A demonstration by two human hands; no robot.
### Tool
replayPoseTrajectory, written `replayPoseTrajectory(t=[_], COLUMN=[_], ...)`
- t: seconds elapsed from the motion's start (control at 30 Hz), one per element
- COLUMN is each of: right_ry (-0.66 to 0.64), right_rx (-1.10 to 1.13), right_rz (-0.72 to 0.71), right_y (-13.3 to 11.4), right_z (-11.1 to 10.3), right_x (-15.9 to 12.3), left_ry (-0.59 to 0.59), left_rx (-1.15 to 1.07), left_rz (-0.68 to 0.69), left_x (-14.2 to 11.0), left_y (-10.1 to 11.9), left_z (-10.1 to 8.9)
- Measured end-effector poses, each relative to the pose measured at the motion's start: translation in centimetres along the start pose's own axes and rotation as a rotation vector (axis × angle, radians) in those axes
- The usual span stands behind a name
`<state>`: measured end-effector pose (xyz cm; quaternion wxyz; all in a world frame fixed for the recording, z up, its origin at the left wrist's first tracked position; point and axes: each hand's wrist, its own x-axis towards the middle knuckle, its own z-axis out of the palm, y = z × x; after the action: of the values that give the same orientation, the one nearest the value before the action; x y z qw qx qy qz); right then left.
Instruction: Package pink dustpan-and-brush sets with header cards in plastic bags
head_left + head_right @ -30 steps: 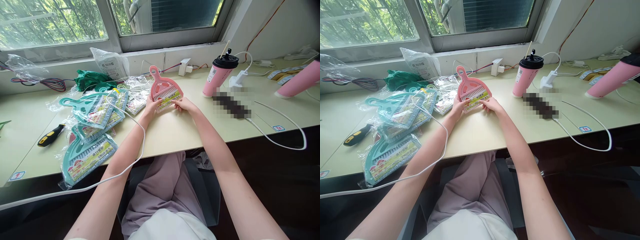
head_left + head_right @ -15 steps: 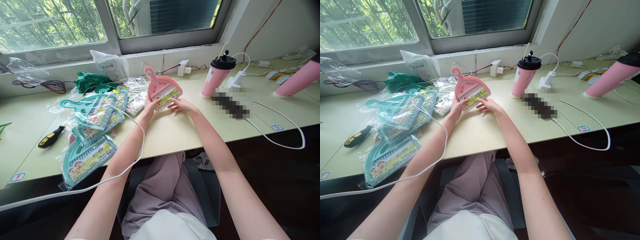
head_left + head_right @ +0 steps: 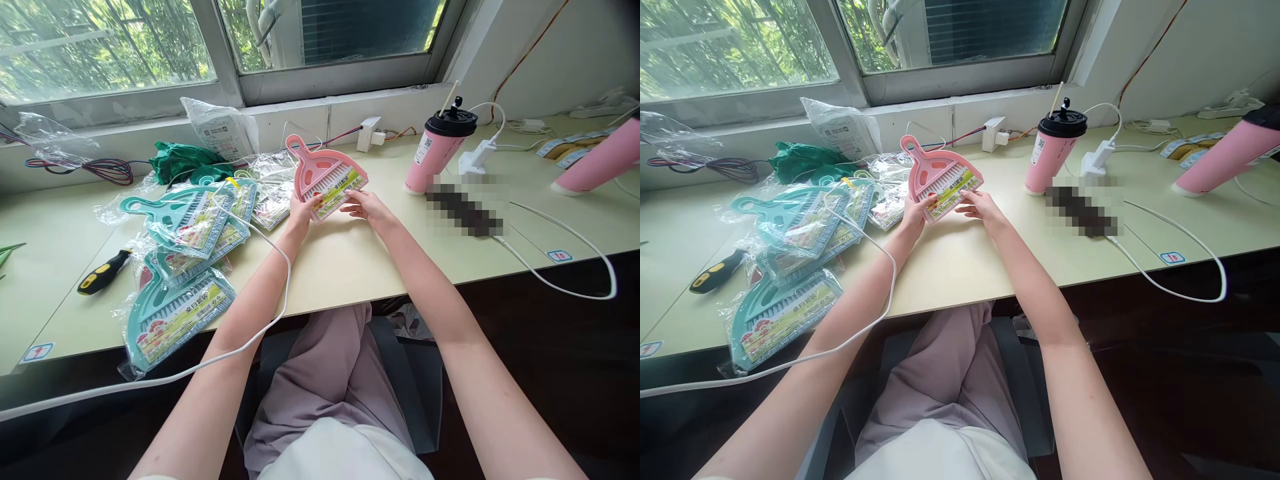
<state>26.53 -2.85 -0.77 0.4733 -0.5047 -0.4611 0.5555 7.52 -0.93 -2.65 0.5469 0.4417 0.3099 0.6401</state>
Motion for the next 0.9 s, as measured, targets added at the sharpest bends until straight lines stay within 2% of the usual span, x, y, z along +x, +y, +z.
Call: replayPoseTrajectory(t=[0.33, 0.57, 0.9], right_ry=[0.015, -0.08, 0.021], right_rx=[0.022, 0.132, 0.129], right_rz=[0.003, -0.042, -0.001], right_y=[0.0, 0.7, 0.3], right_z=[0.3, 0.9, 1.0], right_x=[0.1, 0.0, 0.0], left_ry=[0.049, 0.036, 0.014], left_rx=[0.014, 0.045, 0.063], left_rz=[-0.008, 0.033, 0.043], left_x=[0.3, 0.6, 0.6], left_y=[-0.3, -0.7, -1.1], left_z=[0.0, -0.4, -0.2])
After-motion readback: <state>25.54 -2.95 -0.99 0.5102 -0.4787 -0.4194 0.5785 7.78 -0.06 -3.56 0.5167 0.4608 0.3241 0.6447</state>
